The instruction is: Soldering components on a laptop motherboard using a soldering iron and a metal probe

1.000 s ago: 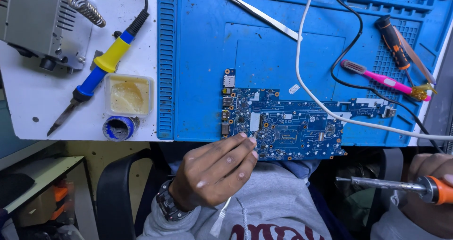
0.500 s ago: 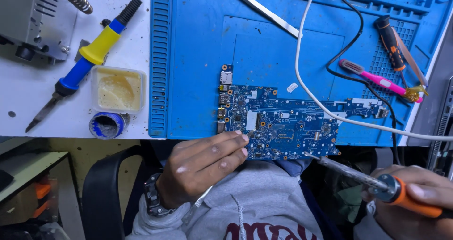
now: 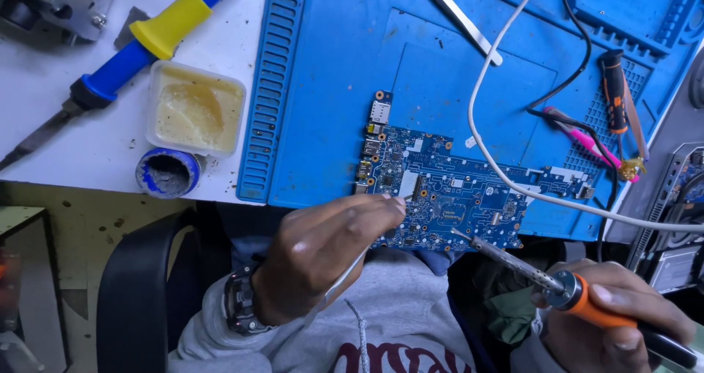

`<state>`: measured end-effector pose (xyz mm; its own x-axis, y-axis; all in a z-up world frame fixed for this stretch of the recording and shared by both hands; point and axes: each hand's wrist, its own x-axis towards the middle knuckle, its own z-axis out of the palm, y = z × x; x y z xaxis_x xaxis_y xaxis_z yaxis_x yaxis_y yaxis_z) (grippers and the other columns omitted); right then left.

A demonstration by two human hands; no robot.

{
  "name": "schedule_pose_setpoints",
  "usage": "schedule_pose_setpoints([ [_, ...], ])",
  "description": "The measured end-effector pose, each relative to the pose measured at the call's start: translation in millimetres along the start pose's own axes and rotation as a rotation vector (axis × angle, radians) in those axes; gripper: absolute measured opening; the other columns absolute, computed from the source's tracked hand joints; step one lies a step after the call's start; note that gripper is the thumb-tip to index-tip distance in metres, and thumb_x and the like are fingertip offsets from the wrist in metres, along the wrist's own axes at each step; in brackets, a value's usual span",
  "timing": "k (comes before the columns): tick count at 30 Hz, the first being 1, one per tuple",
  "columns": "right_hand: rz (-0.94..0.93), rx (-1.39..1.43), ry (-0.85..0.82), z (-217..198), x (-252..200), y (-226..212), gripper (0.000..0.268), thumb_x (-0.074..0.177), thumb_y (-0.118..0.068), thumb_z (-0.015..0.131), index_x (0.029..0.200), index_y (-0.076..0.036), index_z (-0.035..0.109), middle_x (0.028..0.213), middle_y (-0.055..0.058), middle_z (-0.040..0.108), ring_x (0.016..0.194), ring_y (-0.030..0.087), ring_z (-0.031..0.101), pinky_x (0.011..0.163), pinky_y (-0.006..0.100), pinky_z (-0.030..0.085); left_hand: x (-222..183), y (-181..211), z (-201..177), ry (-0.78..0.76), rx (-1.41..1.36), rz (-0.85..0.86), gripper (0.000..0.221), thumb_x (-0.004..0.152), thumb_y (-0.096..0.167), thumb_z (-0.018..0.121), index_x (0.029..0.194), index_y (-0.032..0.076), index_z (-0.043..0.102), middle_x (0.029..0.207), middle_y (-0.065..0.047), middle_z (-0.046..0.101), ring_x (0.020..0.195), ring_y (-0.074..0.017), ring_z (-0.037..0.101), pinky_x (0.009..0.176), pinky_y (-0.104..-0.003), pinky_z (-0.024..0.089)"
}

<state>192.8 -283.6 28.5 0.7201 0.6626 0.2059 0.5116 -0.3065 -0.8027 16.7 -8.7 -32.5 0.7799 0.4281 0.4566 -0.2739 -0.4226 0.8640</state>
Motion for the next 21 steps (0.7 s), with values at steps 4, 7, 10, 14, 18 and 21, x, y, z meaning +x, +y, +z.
schedule_pose_setpoints([
  [4, 0.013, 0.049, 0.018, 4, 3, -1, 0.027, 0.111, -0.038, 0.048, 0.111, -0.012, 0.056, 0.089, 0.009, 0.065, 0.075, 0.021, 0.072, 0.073, 0.029, 0.061, -6, 7, 19, 0.163, 0.026, -0.217, 0.040, 0.090, -0.016, 0.078, 0.119, -0.008, 0.052, 0.113, -0.022, 0.075, 0.106, -0.0326, 0.081, 0.088, -0.034, 0.071],
  [7, 0.048, 0.060, 0.001, 3, 4, -3, 0.024, 0.109, -0.036, 0.048, 0.111, -0.013, 0.057, 0.092, 0.010, 0.066, 0.077, 0.022, 0.073, 0.072, 0.028, 0.061, -5, 8, 23, 0.159, 0.045, -0.243, 0.037, 0.094, -0.013, 0.074, 0.121, -0.008, 0.050, 0.114, -0.022, 0.076, 0.108, -0.0318, 0.080, 0.091, -0.035, 0.069],
  [10, 0.040, 0.071, -0.002, -4, -1, 10, 0.026, 0.110, -0.040, 0.048, 0.111, -0.016, 0.057, 0.091, 0.010, 0.066, 0.078, 0.020, 0.071, 0.073, 0.028, 0.060, 1, 12, 21, 0.160, 0.061, -0.248, 0.024, 0.096, -0.008, 0.071, 0.115, -0.007, 0.056, 0.111, -0.021, 0.075, 0.104, -0.0331, 0.080, 0.088, -0.037, 0.069],
  [14, 0.068, 0.109, -0.006, -6, 2, 11, 0.028, 0.108, -0.043, 0.049, 0.110, -0.017, 0.057, 0.089, 0.010, 0.065, 0.074, 0.022, 0.071, 0.070, 0.028, 0.056, 9, 19, 12, 0.093, 0.024, -0.273, 0.010, 0.103, 0.004, 0.056, 0.106, -0.005, 0.057, 0.111, -0.025, 0.074, 0.106, -0.0372, 0.078, 0.092, -0.042, 0.067],
  [18, -0.064, 0.002, -0.047, -12, 9, 28, 0.028, 0.104, -0.036, 0.045, 0.103, -0.011, 0.056, 0.084, 0.014, 0.065, 0.070, 0.024, 0.070, 0.066, 0.030, 0.059, 20, 22, 2, 0.053, 0.169, -0.224, 0.007, 0.098, 0.004, 0.066, 0.101, -0.002, 0.068, 0.106, -0.020, 0.073, 0.098, -0.0341, 0.073, 0.088, -0.041, 0.062],
  [21, -0.076, 0.015, -0.159, -23, 13, 37, 0.026, 0.101, -0.034, 0.046, 0.104, -0.012, 0.060, 0.088, 0.013, 0.068, 0.071, 0.022, 0.073, 0.066, 0.028, 0.062, 25, 17, -2, 0.011, 0.226, -0.187, 0.007, 0.097, 0.005, 0.068, 0.097, -0.001, 0.071, 0.099, -0.014, 0.075, 0.095, -0.0323, 0.072, 0.088, -0.040, 0.061],
])
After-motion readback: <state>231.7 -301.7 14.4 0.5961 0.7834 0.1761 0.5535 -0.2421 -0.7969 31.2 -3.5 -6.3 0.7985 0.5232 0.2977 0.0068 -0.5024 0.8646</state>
